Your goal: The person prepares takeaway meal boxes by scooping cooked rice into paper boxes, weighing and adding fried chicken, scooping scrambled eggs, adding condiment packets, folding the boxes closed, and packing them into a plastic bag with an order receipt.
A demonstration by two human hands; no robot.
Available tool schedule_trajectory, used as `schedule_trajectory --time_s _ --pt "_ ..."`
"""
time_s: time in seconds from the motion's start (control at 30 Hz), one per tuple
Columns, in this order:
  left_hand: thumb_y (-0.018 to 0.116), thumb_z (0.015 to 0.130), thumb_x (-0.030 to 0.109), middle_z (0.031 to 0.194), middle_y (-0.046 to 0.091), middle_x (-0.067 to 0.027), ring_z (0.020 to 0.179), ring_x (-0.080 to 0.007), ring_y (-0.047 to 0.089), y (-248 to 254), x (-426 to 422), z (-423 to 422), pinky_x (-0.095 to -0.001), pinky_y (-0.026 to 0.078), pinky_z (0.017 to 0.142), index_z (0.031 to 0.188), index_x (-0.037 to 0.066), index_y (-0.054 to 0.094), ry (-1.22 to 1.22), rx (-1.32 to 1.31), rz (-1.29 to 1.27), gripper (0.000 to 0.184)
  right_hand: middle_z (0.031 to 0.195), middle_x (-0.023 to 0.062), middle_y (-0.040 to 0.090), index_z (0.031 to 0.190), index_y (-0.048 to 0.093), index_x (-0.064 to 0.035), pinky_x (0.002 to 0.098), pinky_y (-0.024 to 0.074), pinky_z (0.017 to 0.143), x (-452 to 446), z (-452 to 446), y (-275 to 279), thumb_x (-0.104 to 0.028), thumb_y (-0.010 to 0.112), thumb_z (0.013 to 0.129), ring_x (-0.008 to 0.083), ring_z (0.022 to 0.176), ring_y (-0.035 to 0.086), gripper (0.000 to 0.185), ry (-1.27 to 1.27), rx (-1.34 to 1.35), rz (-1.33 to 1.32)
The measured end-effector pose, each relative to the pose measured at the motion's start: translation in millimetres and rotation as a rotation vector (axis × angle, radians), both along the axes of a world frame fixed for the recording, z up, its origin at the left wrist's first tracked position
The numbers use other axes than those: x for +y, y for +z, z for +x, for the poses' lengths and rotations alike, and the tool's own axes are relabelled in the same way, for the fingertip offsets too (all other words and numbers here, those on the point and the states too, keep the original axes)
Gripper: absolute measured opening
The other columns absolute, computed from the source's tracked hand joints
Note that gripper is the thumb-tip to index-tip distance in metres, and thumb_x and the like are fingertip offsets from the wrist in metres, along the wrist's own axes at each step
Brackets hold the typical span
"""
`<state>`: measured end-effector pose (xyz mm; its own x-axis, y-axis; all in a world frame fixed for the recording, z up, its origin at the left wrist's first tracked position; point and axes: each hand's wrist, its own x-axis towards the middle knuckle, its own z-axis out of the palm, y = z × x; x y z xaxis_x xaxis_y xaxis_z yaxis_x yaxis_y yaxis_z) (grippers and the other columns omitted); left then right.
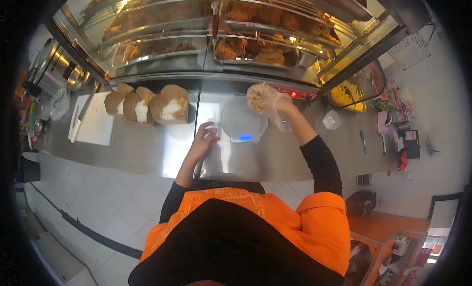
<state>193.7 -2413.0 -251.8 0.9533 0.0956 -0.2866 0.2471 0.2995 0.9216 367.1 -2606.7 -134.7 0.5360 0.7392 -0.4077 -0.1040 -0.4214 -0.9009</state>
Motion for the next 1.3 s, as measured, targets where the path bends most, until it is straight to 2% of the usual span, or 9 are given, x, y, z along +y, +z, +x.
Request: schedule_trajectory --time_s 0.1,0.23,0.27,0.37,0.47,0.6,0.77,0.87,1.3 --pt "0.053 0.081 0.015 0.097 0.047 -0.0083 0.077 -0.0146 0.054 -0.7 -10.6 2.5 -0.0247 0.044 0.066 0.118 0.009 0.032 -0.006 0.033 -0.006 0.043 0.070 -0.0013 0.049 0.082 0.049 -0.0084 0.0212 0.0391 0.049 -10.2 -6.0 -57.9 -0.016 0.064 0.076 0.0067 0.056 0.046 0.018 -0.043 0.027 0.034" --pt "0.053 0.080 0.013 0.096 0.048 -0.0075 0.076 -0.0141 0.054 -11.8 -27.2 9.9 -0.0243 0.045 0.065 0.118 0.010 0.032 0.026 0.016 -0.042 0.044 0.092 0.0049 0.056 0.105 0.051 -0.0066 0.0321 0.0458 0.059 -3.8 -15.8 -33.0 -0.023 0.066 0.073 0.0162 0.083 0.055 0.039 -0.013 -0.089 -0.203" --pt "0.053 0.080 0.011 0.095 0.050 -0.0079 0.075 -0.0140 0.055 -12.7 -31.2 10.4 -0.0247 0.045 0.065 0.118 0.010 0.031 0.051 0.019 -0.028 0.043 0.106 0.0052 0.054 0.117 0.047 -0.0113 0.0347 0.0457 0.068 -6.3 -7.5 -31.2 -0.027 0.067 0.071 0.0188 0.098 0.051 0.053 0.054 -0.013 -0.256" --pt "0.050 0.081 0.009 0.095 0.051 -0.0091 0.074 -0.0142 0.055 -10.3 -34.8 7.6 -0.0247 0.045 0.064 0.118 0.010 0.032 0.091 0.014 -0.033 0.041 0.097 0.0016 0.054 0.117 0.048 -0.0140 0.0262 0.0441 0.061 -2.7 -21.3 10.2 -0.034 0.065 0.072 0.0129 0.084 0.051 0.051 -0.029 -0.128 -0.268" --pt "0.046 0.083 0.015 0.105 0.051 -0.0136 0.085 -0.0192 0.057 -12.2 -26.2 2.8 -0.0281 0.045 0.071 0.119 0.008 0.031 0.136 0.019 -0.007 0.040 0.093 0.0015 0.053 0.115 0.049 -0.0119 0.0240 0.0416 0.059 -14.1 -5.6 15.6 -0.028 0.066 0.072 0.0111 0.074 0.050 0.050 -0.070 -0.166 -0.143" --pt "0.047 0.083 0.017 0.102 0.052 -0.0131 0.085 -0.0190 0.057 -13.4 -20.6 -0.7 -0.0281 0.046 0.071 0.118 0.008 0.033 0.270 -0.007 -0.003 0.039 0.084 0.0003 0.051 0.110 0.052 -0.0066 0.0209 0.0385 0.055 -16.5 -1.9 29.7 -0.022 0.066 0.072 0.0093 0.066 0.045 0.043 -0.160 -0.228 -0.059" --pt "0.051 0.080 0.017 0.100 0.051 -0.0132 0.080 -0.0181 0.057 8.1 -22.1 14.9 -0.0271 0.047 0.067 0.116 0.005 0.033 0.342 -0.132 0.035 0.042 0.076 0.0012 0.049 0.111 0.049 -0.0021 0.0188 0.0326 0.046 -1.7 8.8 39.4 -0.015 0.065 0.071 0.0090 0.057 0.043 0.044 -0.148 -0.288 -0.299" --pt "0.052 0.078 0.016 0.099 0.051 -0.0132 0.078 -0.0176 0.057 6.1 -21.8 20.0 -0.0271 0.047 0.066 0.115 0.005 0.032 0.366 -0.137 0.085 0.042 0.071 0.0013 0.048 0.112 0.048 -0.0019 0.0191 0.0307 0.044 -13.9 25.7 35.9 -0.008 0.061 0.071 0.0084 0.054 0.042 0.043 0.111 -0.286 -0.073" --pt "0.057 0.073 0.018 0.094 0.051 -0.0142 0.074 -0.0188 0.056 -46.3 -49.5 41.3 -0.0326 0.047 0.059 0.116 -0.001 0.029 0.329 0.081 0.383 0.054 0.069 -0.0005 0.050 0.105 0.052 -0.0048 0.0193 0.0359 0.048 -17.1 28.8 22.5 -0.003 0.061 0.067 0.0079 0.057 0.045 0.039 0.030 -0.306 -0.021"
